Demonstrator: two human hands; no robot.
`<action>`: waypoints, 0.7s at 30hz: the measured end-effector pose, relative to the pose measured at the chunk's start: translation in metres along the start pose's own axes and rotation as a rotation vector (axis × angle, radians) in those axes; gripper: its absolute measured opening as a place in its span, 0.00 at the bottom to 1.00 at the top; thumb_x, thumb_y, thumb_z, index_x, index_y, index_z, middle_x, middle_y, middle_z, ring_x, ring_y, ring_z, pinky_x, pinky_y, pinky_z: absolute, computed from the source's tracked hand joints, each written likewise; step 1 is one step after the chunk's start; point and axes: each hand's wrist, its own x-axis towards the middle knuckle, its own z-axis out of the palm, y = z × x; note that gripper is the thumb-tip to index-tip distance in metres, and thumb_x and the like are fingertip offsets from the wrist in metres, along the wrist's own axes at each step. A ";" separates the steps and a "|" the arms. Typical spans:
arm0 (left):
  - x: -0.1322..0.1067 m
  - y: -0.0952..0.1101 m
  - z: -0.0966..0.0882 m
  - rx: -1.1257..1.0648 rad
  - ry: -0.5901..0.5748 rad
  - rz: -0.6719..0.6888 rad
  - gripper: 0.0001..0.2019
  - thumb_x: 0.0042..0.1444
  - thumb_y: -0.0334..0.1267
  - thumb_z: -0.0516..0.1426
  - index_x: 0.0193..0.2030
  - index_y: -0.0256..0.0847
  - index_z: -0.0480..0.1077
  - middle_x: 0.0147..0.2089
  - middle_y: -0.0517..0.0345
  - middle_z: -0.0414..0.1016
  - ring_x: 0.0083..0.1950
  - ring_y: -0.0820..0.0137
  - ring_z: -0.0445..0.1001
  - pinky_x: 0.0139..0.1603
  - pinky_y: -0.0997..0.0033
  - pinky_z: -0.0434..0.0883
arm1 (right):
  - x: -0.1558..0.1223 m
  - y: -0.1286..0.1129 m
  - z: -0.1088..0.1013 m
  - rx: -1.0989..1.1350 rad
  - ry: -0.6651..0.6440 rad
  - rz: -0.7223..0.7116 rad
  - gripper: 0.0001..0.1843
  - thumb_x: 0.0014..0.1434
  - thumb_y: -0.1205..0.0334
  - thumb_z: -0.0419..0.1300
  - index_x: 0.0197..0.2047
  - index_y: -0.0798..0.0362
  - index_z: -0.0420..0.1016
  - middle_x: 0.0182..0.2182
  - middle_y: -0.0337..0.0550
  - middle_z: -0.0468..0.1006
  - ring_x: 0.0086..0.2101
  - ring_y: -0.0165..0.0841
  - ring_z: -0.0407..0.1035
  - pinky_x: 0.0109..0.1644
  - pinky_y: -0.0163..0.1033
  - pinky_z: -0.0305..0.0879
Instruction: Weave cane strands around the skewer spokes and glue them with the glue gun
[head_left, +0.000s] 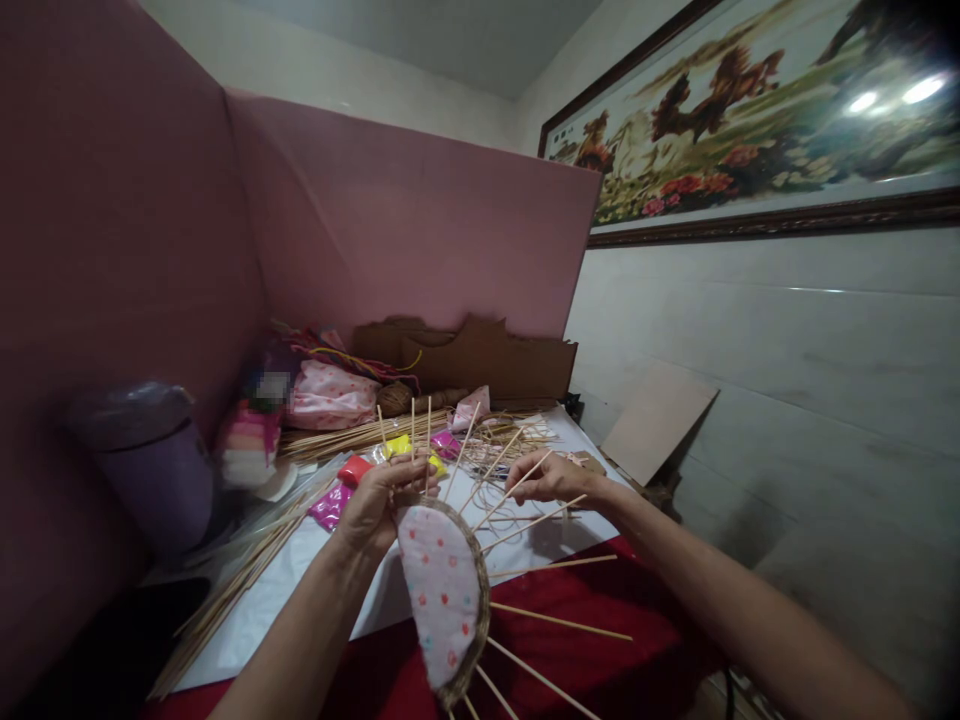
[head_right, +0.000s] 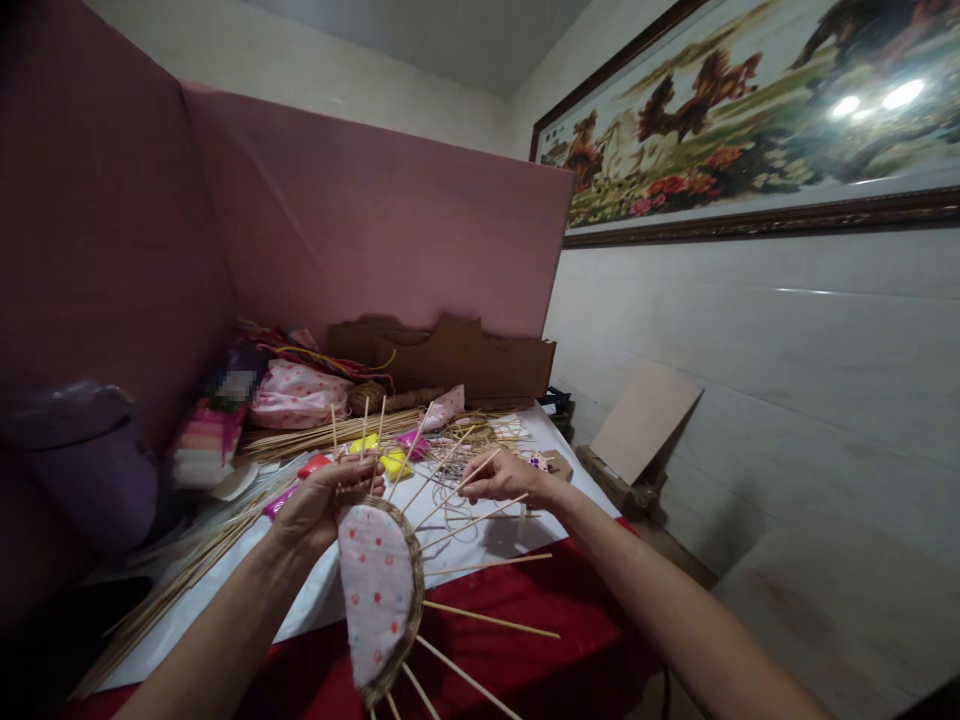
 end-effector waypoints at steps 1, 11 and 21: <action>0.000 0.000 0.000 -0.001 0.001 -0.001 0.05 0.46 0.22 0.57 0.30 0.31 0.71 0.22 0.54 0.75 0.22 0.73 0.73 0.26 0.77 0.73 | 0.001 0.002 0.000 0.001 0.006 -0.008 0.16 0.43 0.52 0.66 0.29 0.58 0.75 0.20 0.37 0.72 0.20 0.23 0.58 0.23 0.30 0.49; 0.002 -0.001 0.000 -0.007 0.051 0.002 0.05 0.47 0.20 0.56 0.29 0.31 0.70 0.21 0.54 0.74 0.22 0.73 0.73 0.25 0.77 0.72 | 0.007 0.012 0.007 -0.028 0.077 -0.054 0.16 0.44 0.52 0.65 0.28 0.59 0.75 0.19 0.37 0.71 0.21 0.25 0.60 0.25 0.32 0.52; 0.003 -0.003 -0.003 0.036 0.090 0.002 0.05 0.46 0.21 0.57 0.28 0.31 0.70 0.23 0.53 0.76 0.22 0.72 0.74 0.24 0.77 0.72 | 0.013 0.026 0.014 -0.079 0.116 -0.047 0.13 0.45 0.55 0.63 0.28 0.58 0.75 0.20 0.38 0.72 0.22 0.26 0.62 0.26 0.32 0.56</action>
